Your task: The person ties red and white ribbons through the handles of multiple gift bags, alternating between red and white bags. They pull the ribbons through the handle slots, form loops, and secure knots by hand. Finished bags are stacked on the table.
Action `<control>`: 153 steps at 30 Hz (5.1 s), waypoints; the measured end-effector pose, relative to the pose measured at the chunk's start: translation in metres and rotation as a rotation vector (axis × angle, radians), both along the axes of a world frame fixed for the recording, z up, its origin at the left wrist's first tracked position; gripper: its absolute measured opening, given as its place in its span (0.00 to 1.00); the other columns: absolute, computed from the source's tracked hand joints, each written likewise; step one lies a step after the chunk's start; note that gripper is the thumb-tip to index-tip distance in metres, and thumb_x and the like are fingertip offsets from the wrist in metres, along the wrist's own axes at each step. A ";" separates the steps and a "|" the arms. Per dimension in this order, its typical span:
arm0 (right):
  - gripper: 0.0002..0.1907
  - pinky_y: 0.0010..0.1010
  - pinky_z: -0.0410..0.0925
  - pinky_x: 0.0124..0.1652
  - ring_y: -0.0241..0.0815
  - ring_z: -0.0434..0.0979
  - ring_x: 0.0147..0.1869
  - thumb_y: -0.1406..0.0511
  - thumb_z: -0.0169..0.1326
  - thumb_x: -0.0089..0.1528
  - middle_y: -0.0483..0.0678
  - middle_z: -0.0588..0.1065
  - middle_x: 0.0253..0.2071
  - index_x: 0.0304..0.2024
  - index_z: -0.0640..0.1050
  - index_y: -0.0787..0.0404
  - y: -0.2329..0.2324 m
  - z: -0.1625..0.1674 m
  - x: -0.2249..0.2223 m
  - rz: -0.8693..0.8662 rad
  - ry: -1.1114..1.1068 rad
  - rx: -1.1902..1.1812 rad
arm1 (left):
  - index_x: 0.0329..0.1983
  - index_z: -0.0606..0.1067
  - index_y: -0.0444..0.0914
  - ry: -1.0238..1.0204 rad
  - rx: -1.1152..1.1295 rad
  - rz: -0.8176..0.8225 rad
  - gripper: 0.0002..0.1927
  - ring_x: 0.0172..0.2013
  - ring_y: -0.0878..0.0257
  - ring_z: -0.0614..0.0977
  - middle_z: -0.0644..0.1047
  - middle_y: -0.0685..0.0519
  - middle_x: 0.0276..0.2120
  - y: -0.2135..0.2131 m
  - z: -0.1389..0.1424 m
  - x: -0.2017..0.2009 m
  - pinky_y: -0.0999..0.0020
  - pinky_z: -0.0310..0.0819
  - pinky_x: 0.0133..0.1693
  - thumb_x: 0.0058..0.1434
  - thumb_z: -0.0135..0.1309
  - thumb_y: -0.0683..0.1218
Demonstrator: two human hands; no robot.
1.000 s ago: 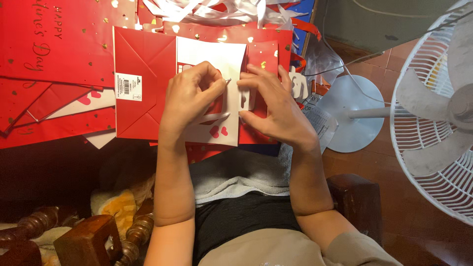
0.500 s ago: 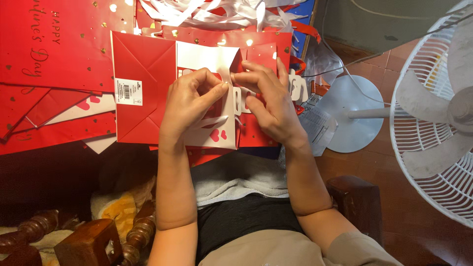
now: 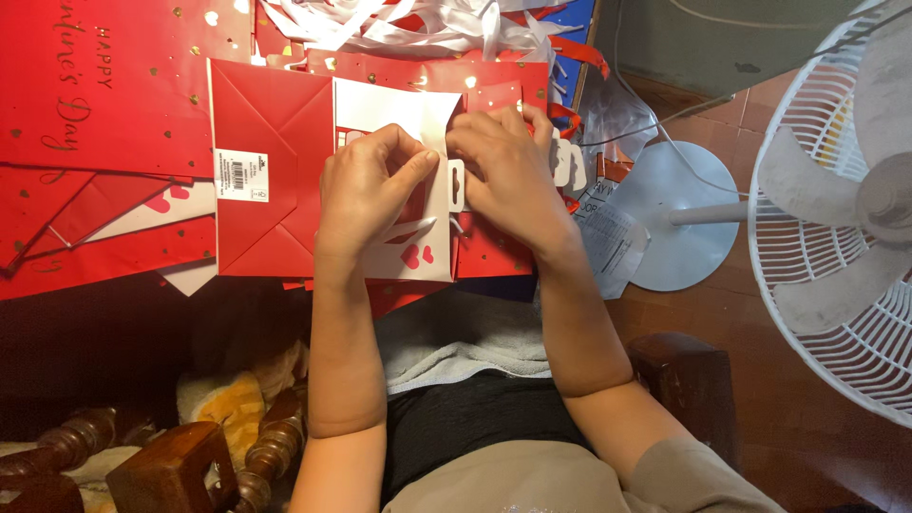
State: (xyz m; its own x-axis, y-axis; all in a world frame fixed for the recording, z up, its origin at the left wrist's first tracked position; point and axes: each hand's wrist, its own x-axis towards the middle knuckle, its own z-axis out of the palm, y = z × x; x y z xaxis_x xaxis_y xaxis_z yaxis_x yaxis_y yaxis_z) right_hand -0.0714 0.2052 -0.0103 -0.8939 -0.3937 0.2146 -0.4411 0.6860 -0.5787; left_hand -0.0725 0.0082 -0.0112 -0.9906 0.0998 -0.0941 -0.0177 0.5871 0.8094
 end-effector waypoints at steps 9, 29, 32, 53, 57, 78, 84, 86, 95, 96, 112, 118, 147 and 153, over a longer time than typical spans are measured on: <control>0.10 0.46 0.48 0.65 0.41 0.71 0.56 0.62 0.56 0.63 0.40 0.77 0.48 0.45 0.81 0.56 0.000 -0.004 -0.006 -0.019 0.009 -0.080 | 0.61 0.75 0.36 -0.079 0.866 -0.205 0.17 0.34 0.67 0.78 0.77 0.56 0.34 -0.043 0.001 0.021 0.69 0.76 0.38 0.71 0.57 0.45; 0.06 0.26 0.75 0.49 0.34 0.81 0.47 0.67 0.49 0.75 0.50 0.81 0.44 0.46 0.74 0.63 0.016 -0.018 0.001 -0.121 -0.239 -0.929 | 0.65 0.69 0.34 -0.164 1.207 0.096 0.19 0.26 0.74 0.69 0.69 0.59 0.29 -0.018 -0.023 0.021 0.78 0.61 0.27 0.74 0.54 0.44; 0.06 0.29 0.75 0.53 0.38 0.82 0.50 0.66 0.46 0.77 0.56 0.80 0.48 0.49 0.70 0.63 0.021 -0.021 0.001 -0.083 -0.288 -1.227 | 0.63 0.70 0.33 -0.134 1.078 0.084 0.18 0.25 0.75 0.68 0.70 0.59 0.32 -0.013 -0.015 0.022 0.78 0.60 0.25 0.73 0.54 0.43; 0.09 0.37 0.74 0.64 0.42 0.83 0.43 0.61 0.42 0.76 0.51 0.79 0.36 0.48 0.68 0.60 0.033 -0.013 0.020 -0.194 -0.188 -1.146 | 0.54 0.75 0.36 0.127 0.576 0.022 0.14 0.46 0.73 0.82 0.78 0.57 0.35 0.016 -0.018 0.023 0.76 0.76 0.47 0.66 0.58 0.42; 0.07 0.36 0.75 0.45 0.38 0.79 0.35 0.63 0.45 0.77 0.46 0.75 0.30 0.49 0.70 0.60 0.034 0.004 0.027 -0.060 -0.356 -1.275 | 0.54 0.77 0.36 0.031 0.464 0.058 0.14 0.37 0.68 0.81 0.80 0.55 0.35 0.015 -0.017 0.023 0.74 0.75 0.40 0.67 0.60 0.43; 0.08 0.24 0.67 0.36 0.29 0.67 0.30 0.67 0.47 0.78 0.44 0.70 0.31 0.50 0.75 0.66 0.024 0.042 0.057 -0.322 -0.029 -0.682 | 0.74 0.59 0.44 0.250 0.188 -0.214 0.57 0.47 0.55 0.80 0.74 0.49 0.47 0.008 -0.005 0.034 0.60 0.78 0.47 0.44 0.77 0.53; 0.09 0.33 0.78 0.42 0.32 0.71 0.30 0.64 0.44 0.81 0.43 0.68 0.27 0.50 0.72 0.63 0.029 0.034 0.055 -0.261 0.111 -0.920 | 0.75 0.57 0.43 0.319 0.111 -0.221 0.59 0.51 0.50 0.73 0.70 0.48 0.49 0.017 -0.004 0.048 0.54 0.72 0.52 0.42 0.77 0.51; 0.08 0.35 0.78 0.42 0.34 0.71 0.30 0.64 0.44 0.81 0.45 0.68 0.28 0.51 0.71 0.63 0.032 0.031 0.055 -0.256 0.126 -0.984 | 0.75 0.58 0.43 0.340 0.069 -0.190 0.56 0.50 0.50 0.72 0.69 0.48 0.48 0.023 -0.006 0.052 0.53 0.70 0.53 0.44 0.75 0.49; 0.10 0.33 0.72 0.46 0.40 0.68 0.32 0.65 0.46 0.85 0.51 0.69 0.31 0.50 0.71 0.64 0.048 0.020 0.061 -0.340 0.272 -1.107 | 0.72 0.64 0.41 0.305 0.244 -0.134 0.43 0.50 0.56 0.75 0.71 0.50 0.51 0.018 -0.011 0.053 0.65 0.77 0.50 0.52 0.67 0.44; 0.10 0.32 0.71 0.46 0.40 0.68 0.32 0.65 0.46 0.84 0.51 0.69 0.31 0.50 0.71 0.65 0.049 0.020 0.062 -0.365 0.288 -1.116 | 0.71 0.65 0.41 0.285 0.282 -0.121 0.41 0.51 0.57 0.76 0.71 0.50 0.52 0.017 -0.011 0.053 0.65 0.78 0.50 0.53 0.67 0.44; 0.13 0.32 0.69 0.59 0.40 0.76 0.54 0.68 0.40 0.75 0.54 0.76 0.56 0.60 0.70 0.65 -0.008 0.033 0.063 -0.191 -0.199 -0.693 | 0.49 0.81 0.35 0.421 0.461 0.180 0.10 0.34 0.67 0.80 0.75 0.54 0.36 0.028 -0.003 0.074 0.72 0.76 0.38 0.64 0.63 0.38; 0.24 0.39 0.63 0.67 0.56 0.70 0.69 0.71 0.43 0.71 0.61 0.69 0.64 0.69 0.61 0.70 -0.022 0.027 0.066 -0.020 -0.147 -0.598 | 0.47 0.81 0.36 0.685 0.248 0.156 0.10 0.37 0.62 0.80 0.76 0.52 0.37 0.026 0.024 0.088 0.70 0.76 0.38 0.62 0.65 0.36; 0.36 0.27 0.74 0.50 0.43 0.80 0.58 0.81 0.48 0.64 0.51 0.75 0.55 0.73 0.62 0.57 0.009 0.057 0.072 -0.062 -0.216 -0.524 | 0.48 0.81 0.39 0.729 0.222 0.193 0.12 0.41 0.59 0.83 0.80 0.51 0.41 0.011 0.050 0.107 0.68 0.79 0.41 0.60 0.66 0.39; 0.31 0.31 0.71 0.47 0.42 0.75 0.48 0.77 0.60 0.56 0.48 0.68 0.45 0.62 0.79 0.51 0.007 0.059 0.067 -0.022 -0.117 -0.200 | 0.47 0.82 0.38 0.566 0.067 -0.106 0.16 0.41 0.57 0.83 0.81 0.50 0.42 0.006 0.070 0.104 0.63 0.78 0.44 0.55 0.69 0.41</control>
